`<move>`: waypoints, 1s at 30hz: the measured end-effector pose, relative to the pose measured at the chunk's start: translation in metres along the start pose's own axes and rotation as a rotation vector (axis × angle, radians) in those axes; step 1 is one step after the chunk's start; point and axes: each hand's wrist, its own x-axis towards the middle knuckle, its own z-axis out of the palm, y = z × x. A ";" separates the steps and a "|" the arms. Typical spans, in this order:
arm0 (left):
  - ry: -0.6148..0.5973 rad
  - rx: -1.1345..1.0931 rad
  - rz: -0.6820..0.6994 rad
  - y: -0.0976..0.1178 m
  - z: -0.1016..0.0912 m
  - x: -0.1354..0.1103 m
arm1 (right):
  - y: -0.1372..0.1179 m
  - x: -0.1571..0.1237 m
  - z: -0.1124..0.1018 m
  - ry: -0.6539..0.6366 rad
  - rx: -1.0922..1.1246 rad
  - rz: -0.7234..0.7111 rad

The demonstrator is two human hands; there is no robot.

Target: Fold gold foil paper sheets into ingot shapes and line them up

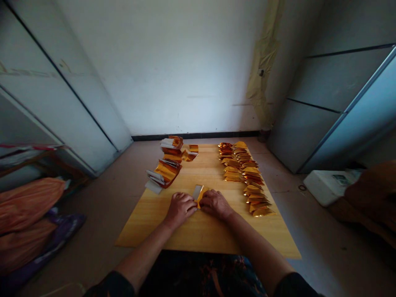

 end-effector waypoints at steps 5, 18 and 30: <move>0.083 0.033 0.052 -0.001 0.004 -0.002 | 0.004 -0.004 -0.004 0.003 0.065 -0.039; 0.044 0.021 0.083 -0.006 0.002 -0.001 | 0.008 0.004 -0.005 0.035 0.015 -0.085; 0.046 0.074 0.217 -0.015 0.000 -0.002 | 0.012 0.003 -0.008 -0.082 -0.029 -0.062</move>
